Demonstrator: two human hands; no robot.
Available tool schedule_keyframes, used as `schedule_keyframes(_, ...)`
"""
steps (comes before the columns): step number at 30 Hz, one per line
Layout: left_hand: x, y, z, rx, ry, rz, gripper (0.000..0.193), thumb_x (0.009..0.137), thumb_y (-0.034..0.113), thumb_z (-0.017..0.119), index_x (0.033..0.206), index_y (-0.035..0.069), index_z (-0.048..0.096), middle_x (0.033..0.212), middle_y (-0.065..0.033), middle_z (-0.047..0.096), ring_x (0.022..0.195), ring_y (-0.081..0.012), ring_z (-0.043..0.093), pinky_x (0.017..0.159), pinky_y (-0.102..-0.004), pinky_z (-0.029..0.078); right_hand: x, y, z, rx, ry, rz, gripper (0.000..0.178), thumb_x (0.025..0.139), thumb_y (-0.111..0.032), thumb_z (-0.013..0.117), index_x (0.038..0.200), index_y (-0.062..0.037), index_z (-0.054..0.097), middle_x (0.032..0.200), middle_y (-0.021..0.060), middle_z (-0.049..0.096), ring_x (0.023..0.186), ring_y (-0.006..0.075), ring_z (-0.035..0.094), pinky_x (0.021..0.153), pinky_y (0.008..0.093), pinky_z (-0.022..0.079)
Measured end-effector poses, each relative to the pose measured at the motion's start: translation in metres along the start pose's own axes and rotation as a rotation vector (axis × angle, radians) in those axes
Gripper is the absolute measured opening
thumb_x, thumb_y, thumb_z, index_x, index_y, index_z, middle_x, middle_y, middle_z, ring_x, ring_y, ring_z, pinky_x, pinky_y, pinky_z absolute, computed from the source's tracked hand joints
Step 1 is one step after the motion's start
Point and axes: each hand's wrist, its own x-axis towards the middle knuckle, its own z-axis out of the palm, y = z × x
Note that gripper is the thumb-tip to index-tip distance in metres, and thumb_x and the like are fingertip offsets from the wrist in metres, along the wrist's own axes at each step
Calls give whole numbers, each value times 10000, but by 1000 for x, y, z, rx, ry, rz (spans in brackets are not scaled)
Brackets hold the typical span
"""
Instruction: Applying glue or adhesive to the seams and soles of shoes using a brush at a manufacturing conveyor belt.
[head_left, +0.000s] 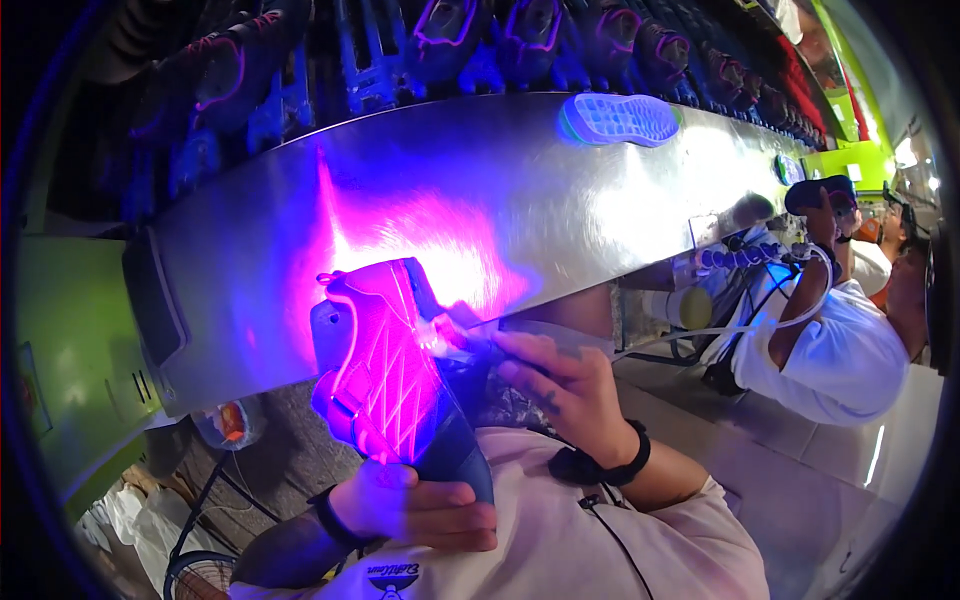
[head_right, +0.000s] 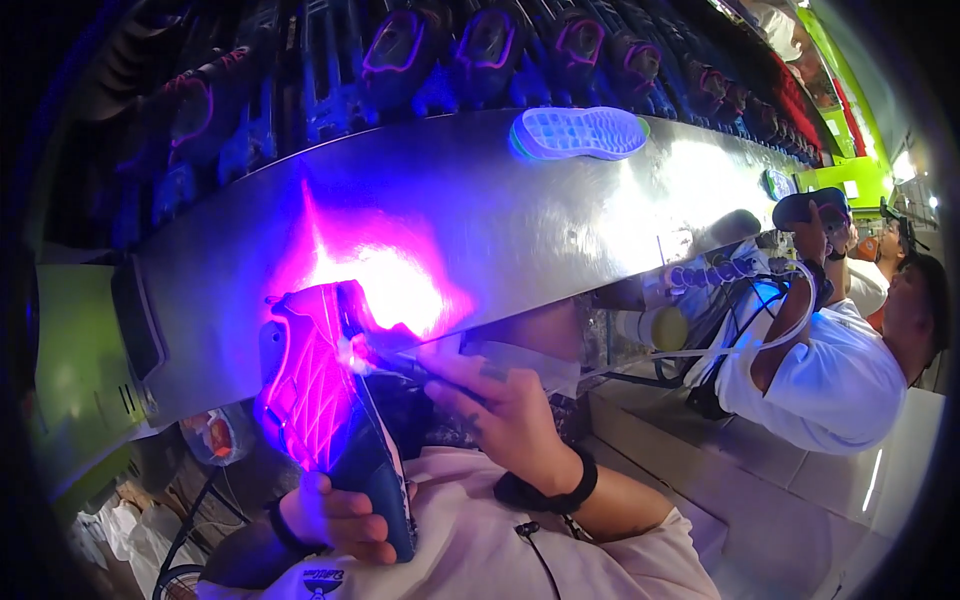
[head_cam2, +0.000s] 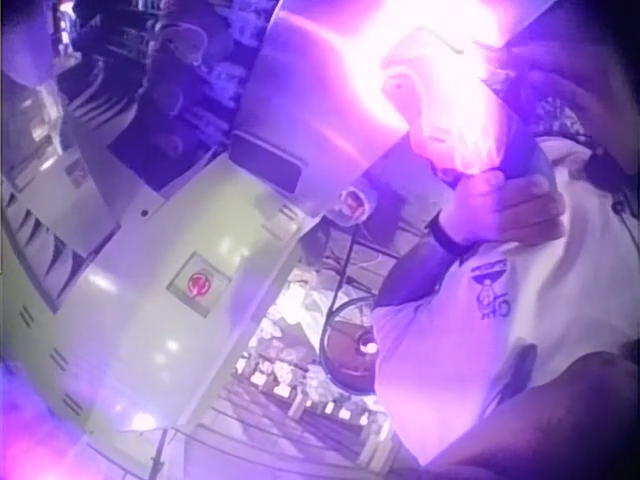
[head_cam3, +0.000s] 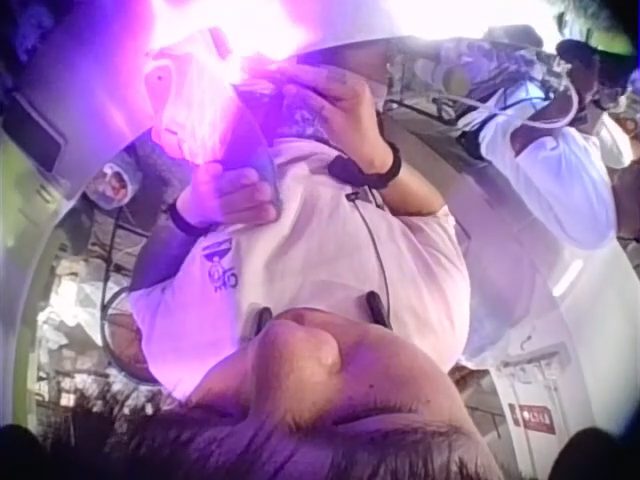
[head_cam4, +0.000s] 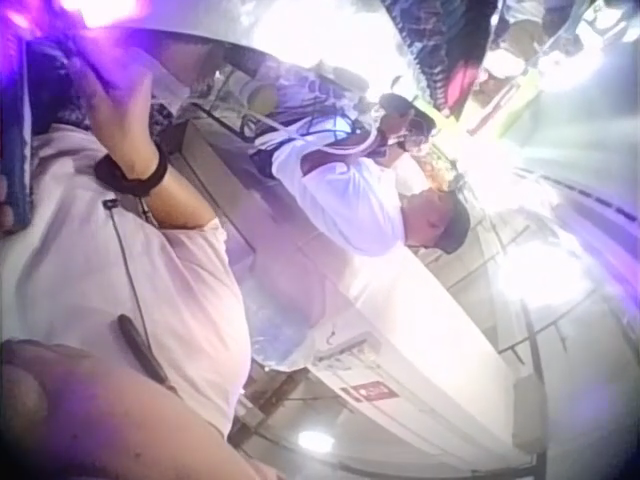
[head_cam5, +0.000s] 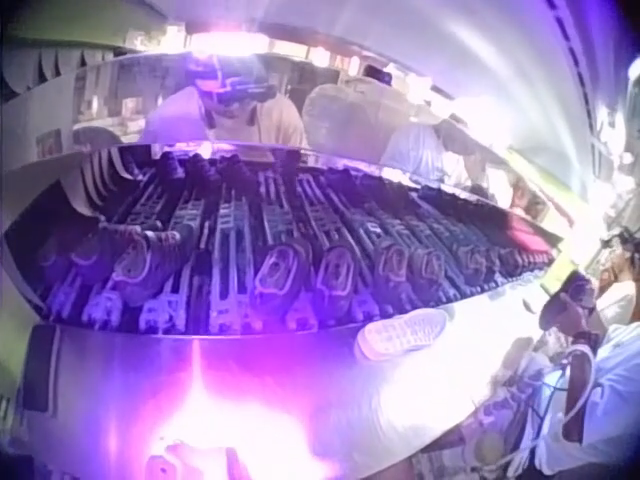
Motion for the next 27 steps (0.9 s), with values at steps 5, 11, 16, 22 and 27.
schedule_keyframes(5,-2,7,11,-85,182,-105,516,997,397,601,1496,415,471,1624,100,411,1509,-158,380,1254,-502,160,-15,13,-5,76,-15,-172,334,941,-113,732,1272,-68,719,995,137,745,818,173,651,759,309,521)
schedule_keyframes(11,-3,8,13,-97,174,-109,483,1020,446,542,1496,394,481,1628,92,408,1505,-160,387,1253,-510,168,24,8,4,-175,142,-264,379,933,-127,736,1311,-126,707,1087,199,738,1012,308,731,852,381,554)
schedule_keyframes(16,-14,13,22,-125,185,-114,515,1033,473,497,1534,362,440,1659,65,359,1542,-174,311,1269,-523,136,-2,-1,-6,0,11,-72,339,942,-126,735,1279,-97,725,1067,163,760,1022,250,728,856,362,549)
schedule_keyframes(22,10,12,24,-35,261,-237,662,1067,421,418,1642,164,213,1723,-73,168,1583,-303,186,1273,-570,107,-31,-7,-19,33,4,-147,316,922,-89,758,1236,-66,745,973,110,767,919,173,704,840,314,531)
schedule_keyframes(27,8,18,16,17,83,-330,666,1069,292,358,1577,-91,163,1642,-297,242,1512,-480,277,1251,-573,202,-51,-22,-38,-23,-56,-118,333,899,-12,750,1232,-14,734,1068,110,780,923,168,697,857,314,536)
